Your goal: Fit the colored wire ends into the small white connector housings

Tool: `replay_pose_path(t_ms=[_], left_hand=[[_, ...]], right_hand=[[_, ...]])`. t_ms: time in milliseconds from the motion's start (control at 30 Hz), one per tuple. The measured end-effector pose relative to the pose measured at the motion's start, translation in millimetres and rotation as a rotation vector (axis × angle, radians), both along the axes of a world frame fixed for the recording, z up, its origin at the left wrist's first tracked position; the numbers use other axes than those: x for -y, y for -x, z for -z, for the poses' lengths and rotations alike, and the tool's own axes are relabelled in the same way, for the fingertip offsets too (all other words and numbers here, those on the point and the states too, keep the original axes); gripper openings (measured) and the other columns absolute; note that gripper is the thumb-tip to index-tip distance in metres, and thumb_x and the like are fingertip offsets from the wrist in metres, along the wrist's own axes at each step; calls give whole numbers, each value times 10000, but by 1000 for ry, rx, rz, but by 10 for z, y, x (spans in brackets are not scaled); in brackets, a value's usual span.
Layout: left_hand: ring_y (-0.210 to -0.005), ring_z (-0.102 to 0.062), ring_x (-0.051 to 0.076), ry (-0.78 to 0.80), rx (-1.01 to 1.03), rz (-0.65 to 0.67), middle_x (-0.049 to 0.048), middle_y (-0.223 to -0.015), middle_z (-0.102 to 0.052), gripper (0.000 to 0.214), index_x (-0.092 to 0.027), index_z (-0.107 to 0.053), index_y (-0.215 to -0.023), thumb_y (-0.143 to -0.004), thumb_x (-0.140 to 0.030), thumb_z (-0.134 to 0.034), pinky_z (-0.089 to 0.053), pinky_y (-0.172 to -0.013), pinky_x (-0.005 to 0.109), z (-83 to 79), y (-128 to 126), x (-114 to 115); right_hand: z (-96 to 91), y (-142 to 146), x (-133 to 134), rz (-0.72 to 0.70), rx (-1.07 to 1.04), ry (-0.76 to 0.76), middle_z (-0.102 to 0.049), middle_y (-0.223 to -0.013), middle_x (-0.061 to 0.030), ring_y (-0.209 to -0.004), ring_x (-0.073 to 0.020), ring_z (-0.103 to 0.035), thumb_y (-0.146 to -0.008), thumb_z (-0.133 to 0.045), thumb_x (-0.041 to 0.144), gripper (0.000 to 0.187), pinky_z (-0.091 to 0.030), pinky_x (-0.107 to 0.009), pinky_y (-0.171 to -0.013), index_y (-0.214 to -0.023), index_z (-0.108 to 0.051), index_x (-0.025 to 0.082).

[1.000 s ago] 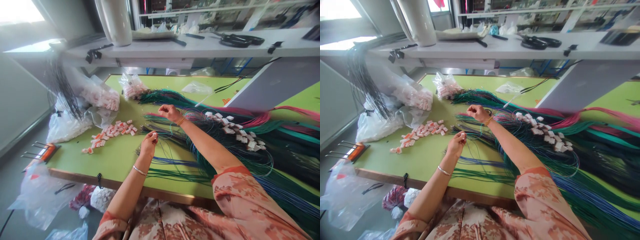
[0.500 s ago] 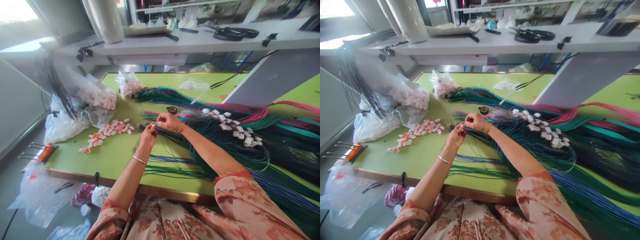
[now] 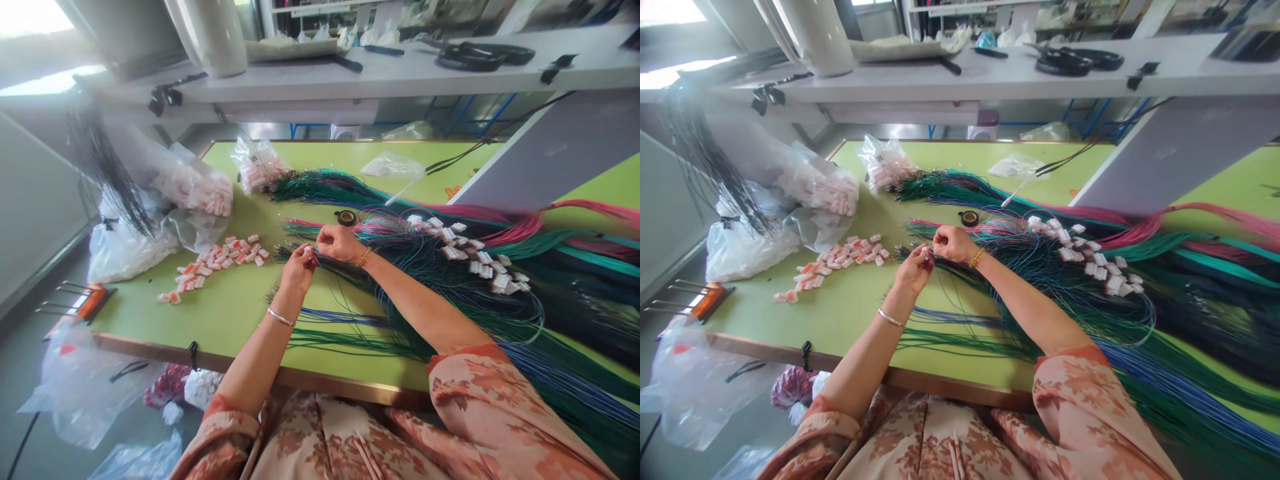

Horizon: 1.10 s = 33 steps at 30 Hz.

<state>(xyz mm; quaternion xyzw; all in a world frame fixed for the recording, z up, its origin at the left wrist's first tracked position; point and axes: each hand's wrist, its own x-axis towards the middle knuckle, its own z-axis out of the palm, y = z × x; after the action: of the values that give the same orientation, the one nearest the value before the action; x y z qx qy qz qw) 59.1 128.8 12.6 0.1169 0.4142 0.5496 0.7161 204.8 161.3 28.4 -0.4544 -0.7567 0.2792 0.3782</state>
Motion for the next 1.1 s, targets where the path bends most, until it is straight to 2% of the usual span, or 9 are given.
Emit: replay_pose_path(t_ms=[233, 467, 667, 900, 1100], left_hand=[[-606, -568, 61, -29, -32, -10, -14, -683, -630, 184, -145, -621, -786, -684, -14, -703, -471, -654, 198, 18, -7, -3], [-603, -580, 72, -59, -132, -52, -12, -677, -630, 226, -133, -640, -786, -616, -71, -774, -492, -699, 258, 83, -41, 11], [-585, -577, 79, -16, -228, -72, -11, -624, -625, 237, -125, -640, -731, -544, -70, -774, -480, -657, 250, 31, -16, 17], [-610, -578, 94, -13, -287, -76, 4, -645, -636, 224, -136, -642, -712, -535, -109, -776, -479, -677, 276, 18, 23, -2], [-532, -535, 79, 14, -383, -74, -9, -571, -597, 207, -126, -628, -666, -517, -97, -768, -454, -595, 253, -19, 14, 32]], right_hand=[[52, -6, -20, 7, -18, -19, -630, -685, -20, -627, -120, -540, -662, -581, 210, 55, -432, -235, -604, -661, -601, 158], [80, 11, -21, -52, -11, 4, -611, -666, -9, -587, -107, -493, -687, -585, 225, 73, -393, -228, -556, -672, -604, 156], [105, 21, -7, -118, 45, -33, -629, -709, -20, -600, -105, -505, -725, -576, 212, 85, -392, -225, -576, -733, -629, 146], [96, 50, 9, -96, 206, -85, -633, -737, -44, -619, -124, -514, -733, -540, 164, 96, -389, -239, -603, -755, -631, 144], [150, 68, 30, -78, 352, -134, -636, -770, -56, -666, -147, -530, -751, -532, 157, 103, -383, -259, -630, -762, -635, 155]])
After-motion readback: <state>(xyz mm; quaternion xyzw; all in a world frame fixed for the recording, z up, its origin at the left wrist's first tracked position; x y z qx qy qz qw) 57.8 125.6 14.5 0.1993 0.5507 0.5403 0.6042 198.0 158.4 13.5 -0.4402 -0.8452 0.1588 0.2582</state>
